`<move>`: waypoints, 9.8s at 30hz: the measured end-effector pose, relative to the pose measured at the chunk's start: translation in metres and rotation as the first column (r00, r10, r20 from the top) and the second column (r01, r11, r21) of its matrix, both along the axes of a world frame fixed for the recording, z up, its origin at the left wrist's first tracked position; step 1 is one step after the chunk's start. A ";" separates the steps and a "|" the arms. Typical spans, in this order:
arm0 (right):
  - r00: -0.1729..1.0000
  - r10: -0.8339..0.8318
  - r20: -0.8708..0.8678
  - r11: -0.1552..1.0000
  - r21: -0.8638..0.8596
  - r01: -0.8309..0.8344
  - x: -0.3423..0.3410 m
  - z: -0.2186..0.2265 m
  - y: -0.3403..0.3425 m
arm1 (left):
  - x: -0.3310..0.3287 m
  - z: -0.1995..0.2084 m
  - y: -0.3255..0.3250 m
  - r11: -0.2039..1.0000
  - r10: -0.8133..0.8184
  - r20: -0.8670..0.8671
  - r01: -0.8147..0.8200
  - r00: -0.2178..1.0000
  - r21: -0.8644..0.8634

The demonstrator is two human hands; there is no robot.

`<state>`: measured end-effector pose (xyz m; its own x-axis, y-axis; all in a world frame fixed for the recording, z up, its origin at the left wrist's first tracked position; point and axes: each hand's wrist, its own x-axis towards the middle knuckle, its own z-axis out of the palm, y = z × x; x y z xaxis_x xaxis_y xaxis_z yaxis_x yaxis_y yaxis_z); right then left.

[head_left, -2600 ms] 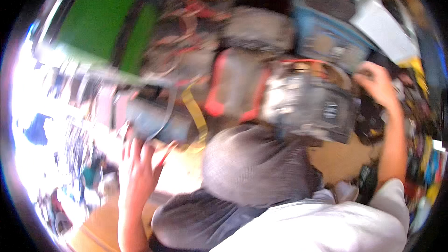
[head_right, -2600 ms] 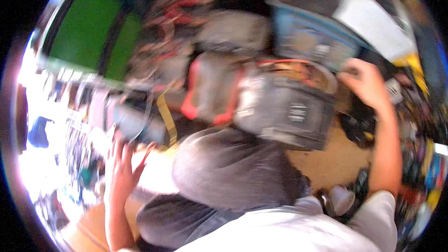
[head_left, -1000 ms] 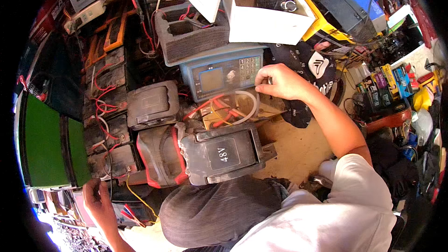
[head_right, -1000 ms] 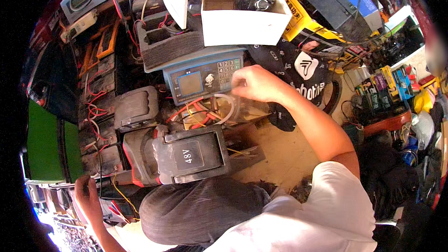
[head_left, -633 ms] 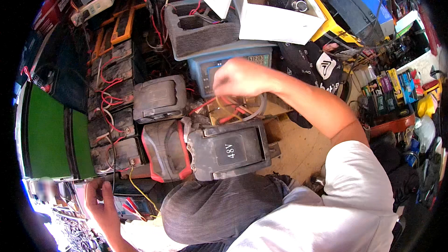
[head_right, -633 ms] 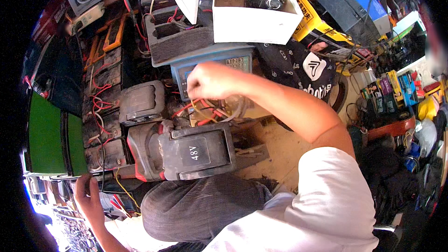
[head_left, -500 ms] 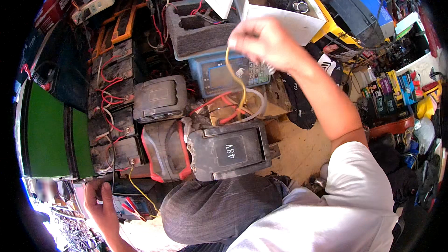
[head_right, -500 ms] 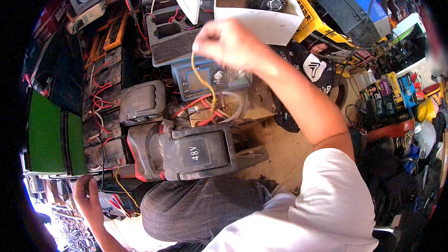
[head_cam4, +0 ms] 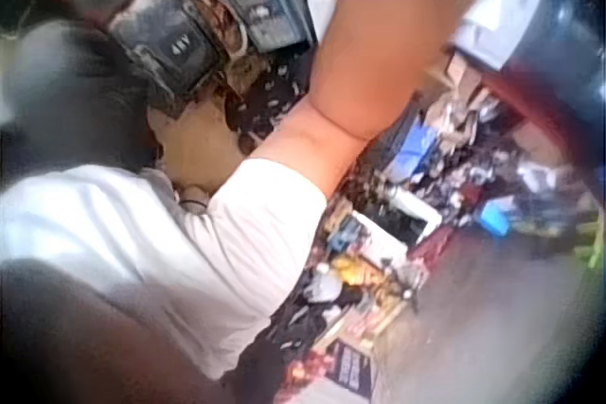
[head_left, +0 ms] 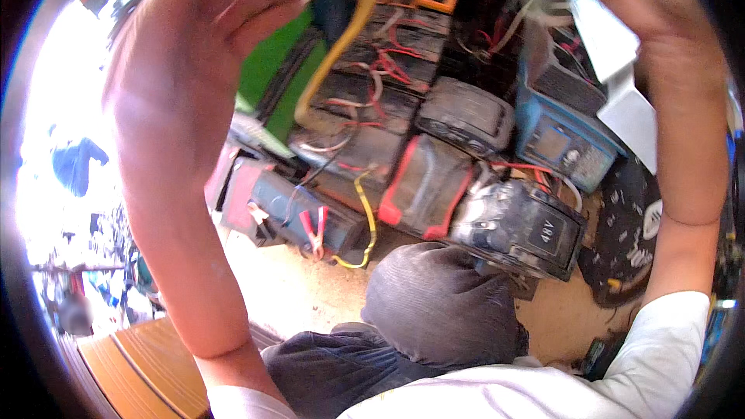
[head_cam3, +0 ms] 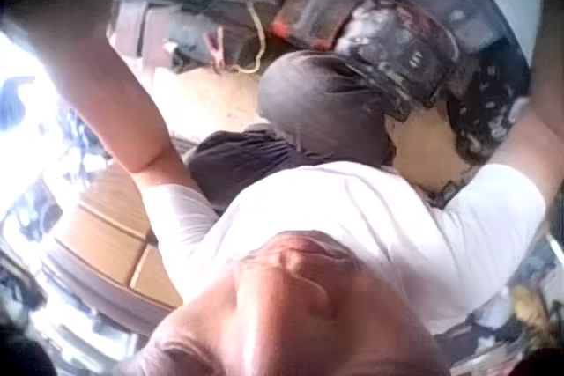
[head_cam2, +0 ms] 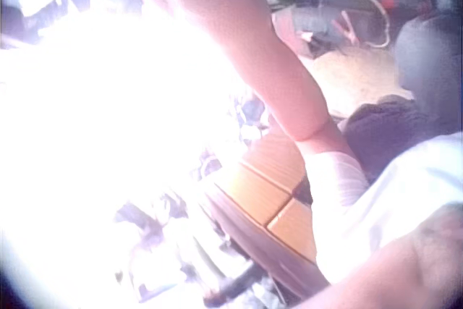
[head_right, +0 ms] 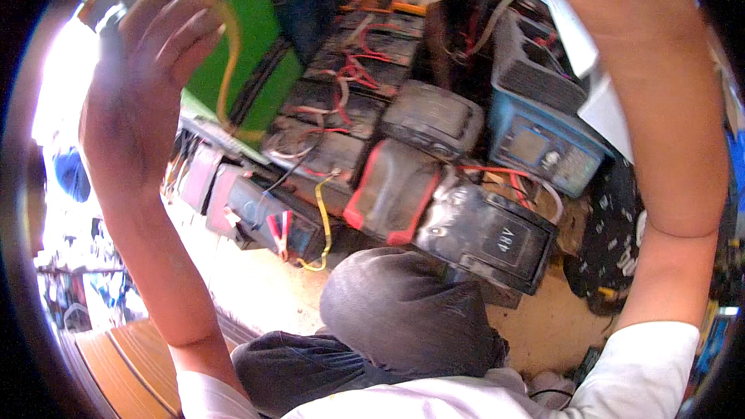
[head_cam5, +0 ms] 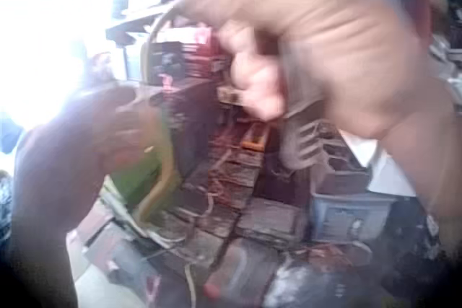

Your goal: The person sits on the floor in a cluttered workshop and uses a screwdriver to tighten terminal screws on several large batteries. They also use a multimeter to test connections and handle various wires and alligator clips attached to the battery terminals.

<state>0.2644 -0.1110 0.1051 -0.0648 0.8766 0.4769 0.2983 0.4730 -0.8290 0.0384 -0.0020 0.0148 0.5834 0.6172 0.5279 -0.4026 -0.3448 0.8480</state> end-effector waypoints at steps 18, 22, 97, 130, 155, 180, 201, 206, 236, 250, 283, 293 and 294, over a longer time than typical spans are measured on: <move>0.900 0.431 0.068 0.755 -0.574 -0.318 -0.143 -0.146 0.103 | -0.121 -0.107 -0.035 0.849 0.498 -0.444 -0.523 0.745 0.075; 0.895 0.425 0.135 0.738 -0.624 -0.257 -0.140 -0.158 0.111 | -0.134 -0.129 -0.026 0.872 0.488 -0.543 -0.414 0.683 0.262; 0.664 0.294 0.687 0.955 -0.243 -0.171 -0.099 -0.146 0.146 | -0.076 -0.191 0.030 0.795 0.585 -0.738 -0.061 0.337 0.603; 0.524 0.242 0.817 0.874 -0.418 0.248 -0.109 -0.125 0.123 | -0.076 -0.187 0.036 0.818 0.540 -0.772 0.006 0.334 0.575; 0.551 0.378 0.744 0.917 -0.381 -0.114 -0.098 -0.132 0.137 | -0.078 -0.200 0.035 0.807 0.557 -0.720 -0.066 0.414 0.586; 0.701 0.250 0.668 0.881 -0.457 0.121 -0.072 -0.147 0.144 | -0.075 -0.207 0.033 0.770 0.610 -0.649 -0.146 0.455 0.621; 0.523 0.271 0.808 0.930 -0.359 0.073 -0.087 -0.138 0.138 | -0.073 -0.212 0.038 0.734 0.653 -0.662 -0.093 0.367 0.673; 0.675 0.243 0.697 0.912 -0.401 0.086 -0.082 -0.140 0.138 | -0.073 -0.214 0.037 0.710 0.675 -0.630 -0.107 0.383 0.696; 0.786 0.177 0.592 0.875 -0.461 0.150 -0.051 -0.159 0.128 | -0.071 -0.210 0.032 0.736 0.668 -0.658 -0.174 0.347 0.655; 0.800 0.151 0.581 0.928 -0.362 0.087 -0.063 -0.137 0.117 | -0.081 -0.206 0.036 0.762 0.641 -0.639 -0.258 0.426 0.593; 0.187 0.421 0.887 0.857 -0.322 -0.403 -0.076 -0.175 0.031 | -0.111 -0.189 0.018 0.887 0.459 -0.685 -0.334 0.565 0.318; -0.010 0.345 0.938 0.836 -0.312 -0.450 -0.105 -0.243 0.058 | -0.111 -0.184 0.011 0.877 0.479 -0.666 -0.333 0.572 0.345; -0.033 0.350 0.936 0.840 -0.329 -0.432 -0.107 -0.245 0.059 | -0.112 -0.184 0.011 0.878 0.479 -0.664 -0.331 0.574 0.347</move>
